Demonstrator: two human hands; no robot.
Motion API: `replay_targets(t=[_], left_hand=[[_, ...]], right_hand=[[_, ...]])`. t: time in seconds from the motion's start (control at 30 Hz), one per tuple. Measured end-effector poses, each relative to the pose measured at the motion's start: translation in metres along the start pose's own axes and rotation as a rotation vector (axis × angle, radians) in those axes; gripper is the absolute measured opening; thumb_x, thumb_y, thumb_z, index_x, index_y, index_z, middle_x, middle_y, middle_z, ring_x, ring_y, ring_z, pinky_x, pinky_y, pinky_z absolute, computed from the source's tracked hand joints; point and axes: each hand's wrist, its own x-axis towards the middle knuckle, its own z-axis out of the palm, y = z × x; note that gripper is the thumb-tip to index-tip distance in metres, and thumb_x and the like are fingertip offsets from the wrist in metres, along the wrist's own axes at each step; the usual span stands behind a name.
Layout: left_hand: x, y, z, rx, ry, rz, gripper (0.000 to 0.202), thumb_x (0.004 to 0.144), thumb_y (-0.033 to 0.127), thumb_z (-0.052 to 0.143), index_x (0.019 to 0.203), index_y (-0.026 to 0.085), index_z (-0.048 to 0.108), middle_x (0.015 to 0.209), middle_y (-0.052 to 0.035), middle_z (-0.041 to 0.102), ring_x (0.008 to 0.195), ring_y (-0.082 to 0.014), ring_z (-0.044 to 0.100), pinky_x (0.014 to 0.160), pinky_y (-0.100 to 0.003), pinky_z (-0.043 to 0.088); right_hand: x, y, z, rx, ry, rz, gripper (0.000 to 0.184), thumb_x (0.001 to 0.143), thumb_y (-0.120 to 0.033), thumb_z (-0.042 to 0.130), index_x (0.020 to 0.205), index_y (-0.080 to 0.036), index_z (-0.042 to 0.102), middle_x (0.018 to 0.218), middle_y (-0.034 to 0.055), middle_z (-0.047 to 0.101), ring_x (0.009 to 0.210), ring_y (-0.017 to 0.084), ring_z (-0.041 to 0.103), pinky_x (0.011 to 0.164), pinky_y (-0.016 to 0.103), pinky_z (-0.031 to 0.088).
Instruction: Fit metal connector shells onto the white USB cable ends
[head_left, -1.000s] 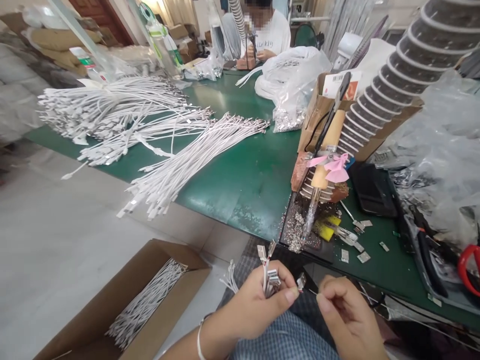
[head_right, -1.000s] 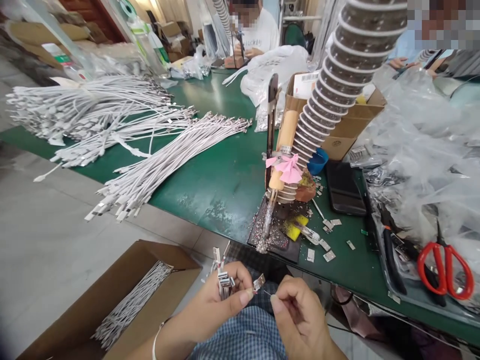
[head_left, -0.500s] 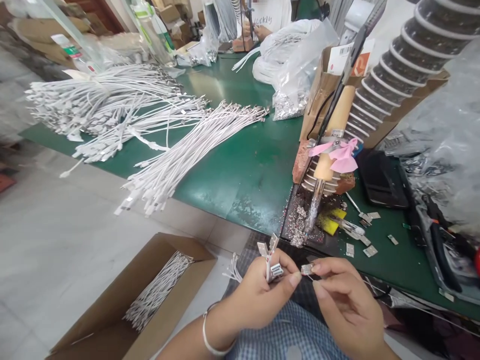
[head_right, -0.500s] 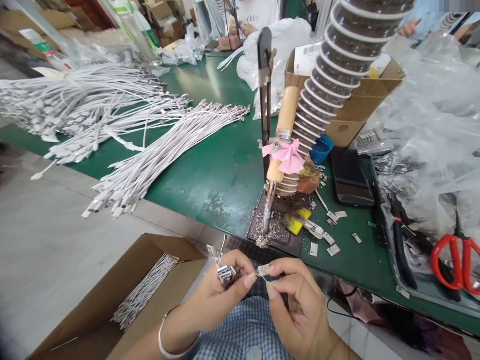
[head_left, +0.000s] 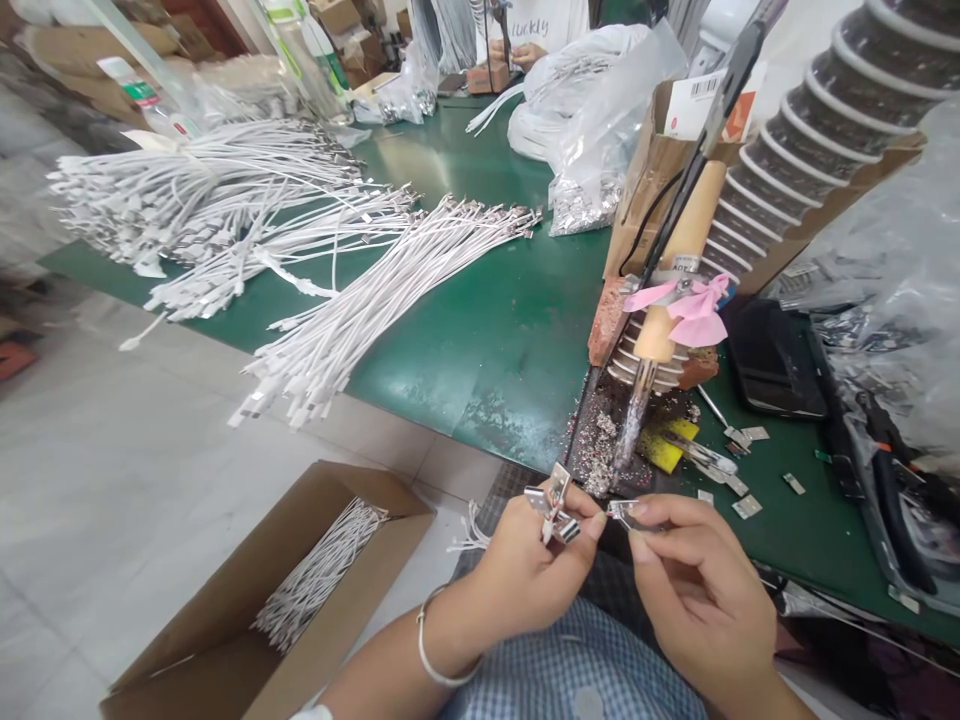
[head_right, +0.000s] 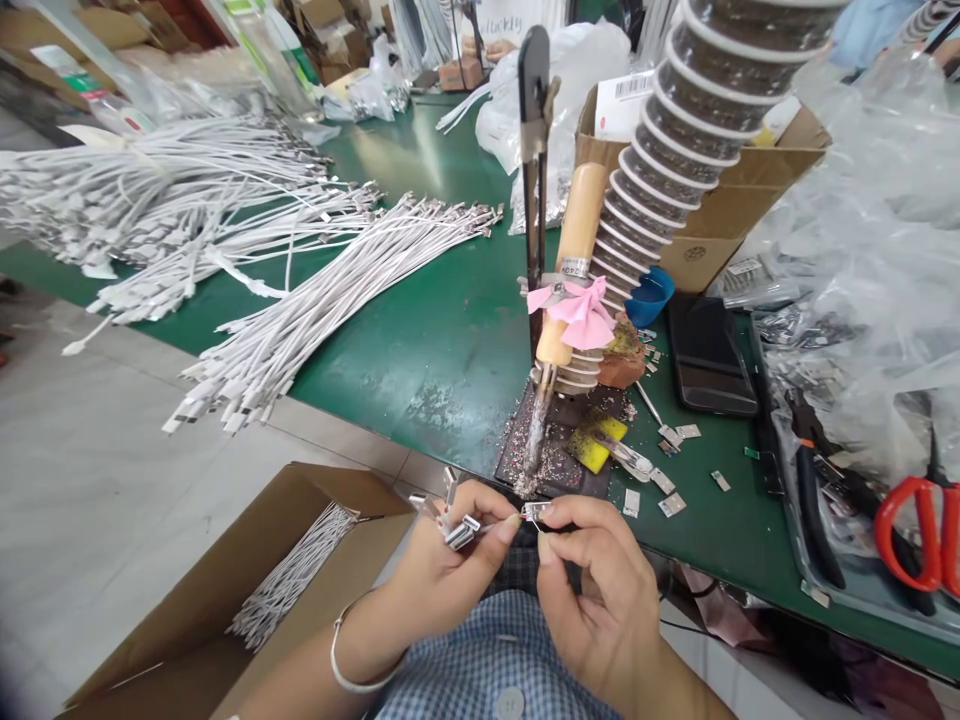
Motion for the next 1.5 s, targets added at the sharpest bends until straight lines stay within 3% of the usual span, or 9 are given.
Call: replay_targets(t=[0.37,0.97,1.5], left_hand=[[0.012,0.006,-0.005,0.02,0.027,0.044,0.017,0.095,0.022,0.052,0.08,0.017,0.058,0.062,0.003,0.051,0.054,-0.0095,0.045,0.052,-0.02,0.04],[0.014,0.007,-0.006,0.025,0.034,0.045,0.016,0.095,0.021,0.051,0.082,0.017,0.058,0.061,0.004,0.049,0.054,-0.0093,0.044,0.053,-0.02,0.038],[0.015,0.006,-0.006,0.062,0.057,0.125,0.015,0.095,0.019,0.051,0.081,0.018,0.055,0.062,0.004,0.051,0.054,-0.0088,0.046,0.052,-0.019,0.039]], right_hand=[[0.013,0.0,0.001,0.016,0.034,0.016,0.022,0.084,-0.001,0.063,0.093,-0.021,0.064,0.103,0.0051,0.064,0.091,0.016,0.065,0.079,0.03,0.059],[0.017,0.001,0.005,0.027,0.069,0.011,0.022,0.084,-0.001,0.062,0.092,-0.021,0.065,0.1,0.0039,0.064,0.09,0.016,0.064,0.077,0.031,0.057],[0.017,0.003,0.007,0.032,0.095,0.007,0.021,0.083,-0.001,0.065,0.092,-0.02,0.067,0.1,0.0041,0.063,0.089,0.016,0.064,0.076,0.03,0.057]])
